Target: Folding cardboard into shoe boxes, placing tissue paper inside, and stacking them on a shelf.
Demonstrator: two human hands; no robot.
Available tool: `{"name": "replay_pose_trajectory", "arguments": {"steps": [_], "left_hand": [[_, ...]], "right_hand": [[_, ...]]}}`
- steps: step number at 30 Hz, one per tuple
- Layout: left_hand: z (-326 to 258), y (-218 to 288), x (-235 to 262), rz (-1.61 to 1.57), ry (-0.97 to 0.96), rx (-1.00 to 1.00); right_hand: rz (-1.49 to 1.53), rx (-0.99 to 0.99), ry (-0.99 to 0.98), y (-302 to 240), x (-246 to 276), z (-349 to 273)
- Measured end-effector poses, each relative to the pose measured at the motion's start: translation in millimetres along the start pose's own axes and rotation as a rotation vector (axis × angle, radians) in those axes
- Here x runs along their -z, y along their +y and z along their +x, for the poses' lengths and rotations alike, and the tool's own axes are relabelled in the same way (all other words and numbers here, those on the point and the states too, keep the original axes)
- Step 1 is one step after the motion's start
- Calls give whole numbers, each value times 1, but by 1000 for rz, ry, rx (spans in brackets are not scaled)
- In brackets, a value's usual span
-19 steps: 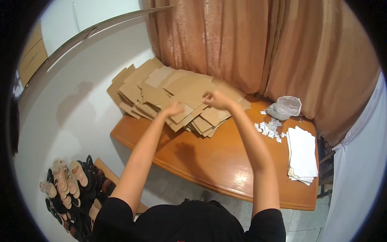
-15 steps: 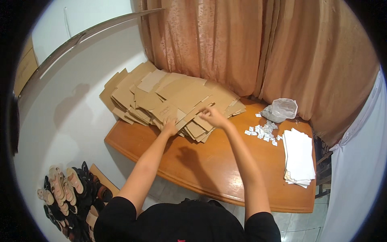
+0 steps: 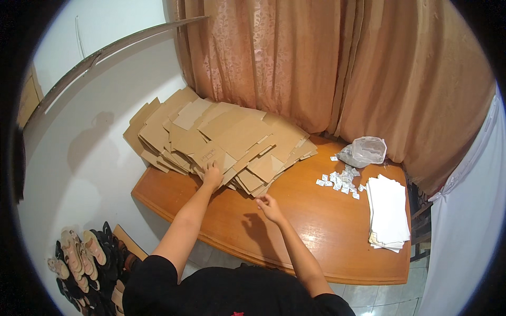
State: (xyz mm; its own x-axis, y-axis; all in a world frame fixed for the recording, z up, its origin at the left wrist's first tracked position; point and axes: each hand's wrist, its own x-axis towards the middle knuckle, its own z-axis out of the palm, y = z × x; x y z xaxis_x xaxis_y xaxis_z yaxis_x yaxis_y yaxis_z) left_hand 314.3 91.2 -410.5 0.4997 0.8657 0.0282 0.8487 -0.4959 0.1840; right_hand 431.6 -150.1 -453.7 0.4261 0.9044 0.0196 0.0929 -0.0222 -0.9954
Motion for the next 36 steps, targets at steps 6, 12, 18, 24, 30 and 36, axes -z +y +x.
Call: {"name": "replay_pose_trajectory", "arguments": {"steps": [6,12,18,24,30,36], "left_hand": [[24,-22,-3,111,-157,-120],[19,-35,30,-243,554,-262],[-12,-13,102,-631,798,-439],[-93,35,155,-1029,843,-447],[-162,94,154,-1498,583,-601],[-191,123,125,-1685,347,-515]], "right_hand": [[63,-85,45,13,-25,-42],[113,-157,134,14,-35,-75],[76,-147,340,-2,-32,-98],[-11,-37,680,-34,-1,-104],[-32,-132,963,6,34,-136],[260,-291,551,-25,56,-207]]}}
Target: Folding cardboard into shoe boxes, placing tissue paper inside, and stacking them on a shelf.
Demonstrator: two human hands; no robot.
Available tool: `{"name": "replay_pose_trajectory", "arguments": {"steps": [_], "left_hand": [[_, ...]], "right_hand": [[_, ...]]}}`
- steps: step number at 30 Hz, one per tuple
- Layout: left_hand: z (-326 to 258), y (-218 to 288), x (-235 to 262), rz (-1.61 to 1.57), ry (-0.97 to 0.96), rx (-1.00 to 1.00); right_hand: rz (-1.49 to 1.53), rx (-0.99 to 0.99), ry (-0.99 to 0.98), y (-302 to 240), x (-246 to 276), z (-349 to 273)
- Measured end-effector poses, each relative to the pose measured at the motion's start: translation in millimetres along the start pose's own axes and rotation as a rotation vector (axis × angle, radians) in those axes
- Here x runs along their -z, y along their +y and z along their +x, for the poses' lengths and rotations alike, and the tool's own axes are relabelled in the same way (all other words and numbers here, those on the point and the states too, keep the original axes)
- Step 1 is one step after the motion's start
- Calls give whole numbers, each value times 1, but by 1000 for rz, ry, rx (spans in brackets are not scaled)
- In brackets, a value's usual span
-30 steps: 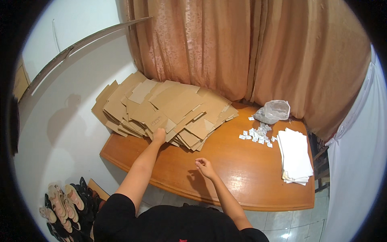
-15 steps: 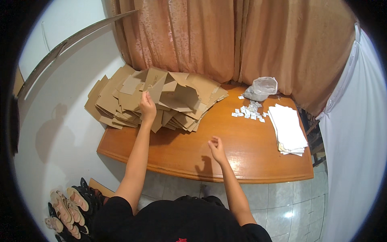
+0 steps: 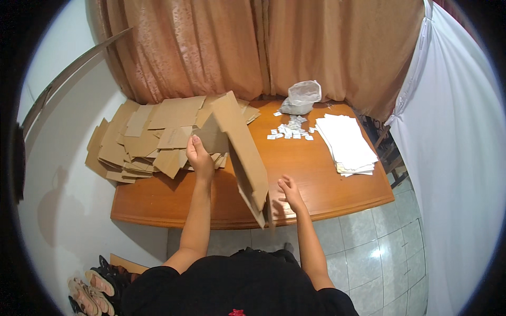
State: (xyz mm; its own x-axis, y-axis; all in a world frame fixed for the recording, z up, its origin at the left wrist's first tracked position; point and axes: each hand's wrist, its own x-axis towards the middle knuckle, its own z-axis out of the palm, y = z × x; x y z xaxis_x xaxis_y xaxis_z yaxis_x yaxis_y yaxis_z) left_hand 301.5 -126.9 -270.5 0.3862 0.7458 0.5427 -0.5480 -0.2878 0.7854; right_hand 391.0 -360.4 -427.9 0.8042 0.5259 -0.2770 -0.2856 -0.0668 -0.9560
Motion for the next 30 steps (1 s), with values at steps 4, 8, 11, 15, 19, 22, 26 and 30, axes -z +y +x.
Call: {"name": "replay_pose_trajectory", "arguments": {"steps": [4,8,11,15,19,22,26,30], "left_hand": [[-13,-10,-38,141,5,-48],[-20,-7,-85,258,60,-149],[-21,-10,-116,309,70,-248],[-22,-3,-143,352,68,-281],[-22,-9,-145,408,102,-320],[-23,-7,-147,409,105,-294],[-25,-5,-148,347,101,-220],[-28,-12,-139,231,-21,-64]], "right_hand": [[177,38,-350,-5,33,-17],[54,85,-369,-16,66,-17],[-65,89,-362,-23,82,-17],[-245,122,-304,-22,97,-5],[-142,262,-306,-43,103,-9],[-180,310,-342,-39,113,2],[-403,-158,-251,-40,114,10],[-386,-172,-210,-48,117,12]]}}
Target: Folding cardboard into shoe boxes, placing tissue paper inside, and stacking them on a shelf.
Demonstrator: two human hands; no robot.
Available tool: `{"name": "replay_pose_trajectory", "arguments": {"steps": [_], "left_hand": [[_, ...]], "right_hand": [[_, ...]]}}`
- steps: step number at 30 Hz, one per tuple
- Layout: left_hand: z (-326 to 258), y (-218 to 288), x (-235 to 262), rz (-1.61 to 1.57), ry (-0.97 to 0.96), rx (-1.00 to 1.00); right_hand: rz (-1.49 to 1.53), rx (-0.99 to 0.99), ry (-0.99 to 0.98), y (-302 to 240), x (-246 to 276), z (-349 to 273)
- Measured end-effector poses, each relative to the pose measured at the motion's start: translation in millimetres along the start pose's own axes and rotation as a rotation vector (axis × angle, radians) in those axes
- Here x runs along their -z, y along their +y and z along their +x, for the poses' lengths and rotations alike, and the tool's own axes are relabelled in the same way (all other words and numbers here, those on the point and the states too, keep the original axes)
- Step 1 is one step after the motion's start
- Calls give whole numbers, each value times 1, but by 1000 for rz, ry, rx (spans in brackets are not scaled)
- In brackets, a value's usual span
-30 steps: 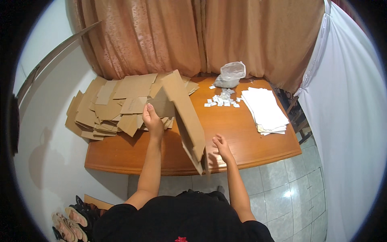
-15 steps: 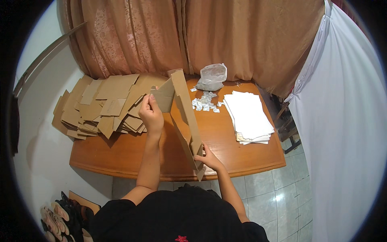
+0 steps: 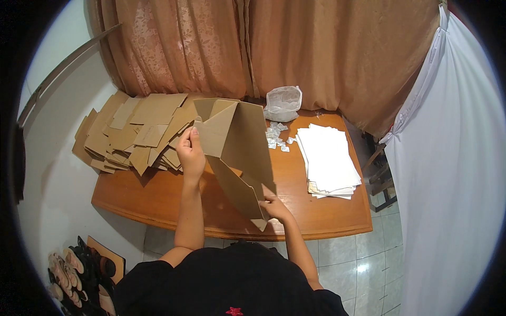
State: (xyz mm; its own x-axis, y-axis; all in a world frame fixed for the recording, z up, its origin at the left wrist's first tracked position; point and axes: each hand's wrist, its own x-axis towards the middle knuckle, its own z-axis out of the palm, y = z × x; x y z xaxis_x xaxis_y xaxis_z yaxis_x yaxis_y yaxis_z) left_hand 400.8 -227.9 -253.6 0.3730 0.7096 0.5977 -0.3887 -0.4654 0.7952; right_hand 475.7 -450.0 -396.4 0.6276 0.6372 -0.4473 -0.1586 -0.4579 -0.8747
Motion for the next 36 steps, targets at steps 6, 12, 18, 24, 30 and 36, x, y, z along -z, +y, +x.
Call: {"name": "replay_pose_trajectory", "arguments": {"steps": [6,12,18,24,30,36], "left_hand": [[9,-20,32,-331,-1,117],[-18,-69,87,130,-84,155],[-76,-101,106,327,-149,228],[-88,-120,114,267,-43,531],[-92,-121,105,718,-179,169],[-99,-87,65,1319,-413,245]], "right_hand": [[45,249,570,5,46,12],[192,679,925,-11,72,9],[-160,364,772,-9,73,10],[-133,357,621,8,81,25],[-282,283,546,30,96,50],[-582,278,681,38,82,45]]}}
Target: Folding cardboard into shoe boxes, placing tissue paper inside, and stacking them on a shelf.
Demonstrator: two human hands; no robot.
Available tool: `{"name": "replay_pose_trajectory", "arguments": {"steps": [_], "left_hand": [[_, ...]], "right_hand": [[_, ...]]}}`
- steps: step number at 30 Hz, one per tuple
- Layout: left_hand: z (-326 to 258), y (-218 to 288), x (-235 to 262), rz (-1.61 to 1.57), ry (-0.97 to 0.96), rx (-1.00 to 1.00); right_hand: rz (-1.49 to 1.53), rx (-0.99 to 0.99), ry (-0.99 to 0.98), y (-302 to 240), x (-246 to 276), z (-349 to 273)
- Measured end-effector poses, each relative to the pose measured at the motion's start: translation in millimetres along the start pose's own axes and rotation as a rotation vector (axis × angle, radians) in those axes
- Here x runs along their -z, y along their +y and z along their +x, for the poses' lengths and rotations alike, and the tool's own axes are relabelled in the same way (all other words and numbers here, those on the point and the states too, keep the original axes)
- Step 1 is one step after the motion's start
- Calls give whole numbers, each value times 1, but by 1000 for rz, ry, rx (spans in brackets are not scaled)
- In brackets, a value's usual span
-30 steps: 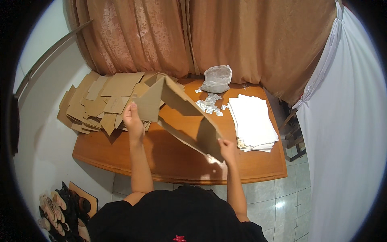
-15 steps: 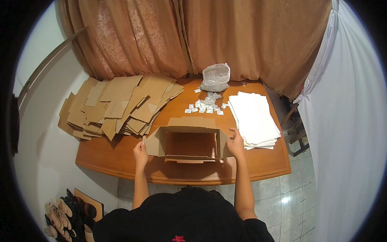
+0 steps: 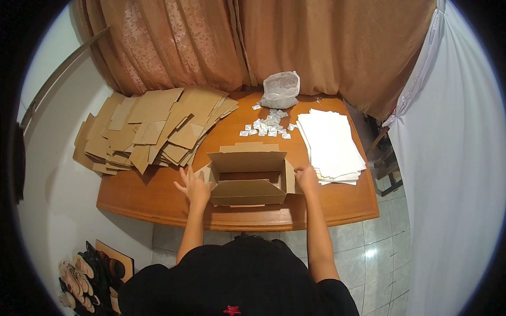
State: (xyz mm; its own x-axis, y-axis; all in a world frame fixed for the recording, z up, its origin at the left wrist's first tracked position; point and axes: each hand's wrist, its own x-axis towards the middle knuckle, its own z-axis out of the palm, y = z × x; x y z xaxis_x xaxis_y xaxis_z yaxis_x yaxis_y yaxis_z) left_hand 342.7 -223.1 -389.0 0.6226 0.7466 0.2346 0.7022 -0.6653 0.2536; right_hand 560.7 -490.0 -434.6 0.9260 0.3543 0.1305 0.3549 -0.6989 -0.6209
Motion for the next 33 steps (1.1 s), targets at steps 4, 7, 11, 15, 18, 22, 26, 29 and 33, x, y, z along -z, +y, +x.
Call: {"name": "replay_pose_trajectory", "arguments": {"steps": [4,7,11,15,18,22,26,29,33], "left_hand": [[8,13,-5,41,-454,-68],[9,9,-18,5,-668,-3],[8,-5,-33,-145,-705,-81],[3,-22,-54,-331,-599,-160],[-2,-27,-57,-417,-528,-219],[-4,-33,-58,-424,-485,-185],[-6,-33,-57,-481,-423,-140],[-7,-26,-52,-549,-373,-83],[-3,-32,-58,-468,-371,-273]], "right_hand": [[-405,112,199,-26,-10,-24],[-306,51,133,-48,-14,-34],[-166,3,12,-36,-23,-31],[-86,87,70,-32,-30,-25],[-129,98,32,-44,-19,-18],[-65,13,-55,-40,-11,-14],[-11,179,-47,-23,-10,-19],[-28,198,-111,-24,-5,-27],[-82,137,-193,-12,-12,-33]]}}
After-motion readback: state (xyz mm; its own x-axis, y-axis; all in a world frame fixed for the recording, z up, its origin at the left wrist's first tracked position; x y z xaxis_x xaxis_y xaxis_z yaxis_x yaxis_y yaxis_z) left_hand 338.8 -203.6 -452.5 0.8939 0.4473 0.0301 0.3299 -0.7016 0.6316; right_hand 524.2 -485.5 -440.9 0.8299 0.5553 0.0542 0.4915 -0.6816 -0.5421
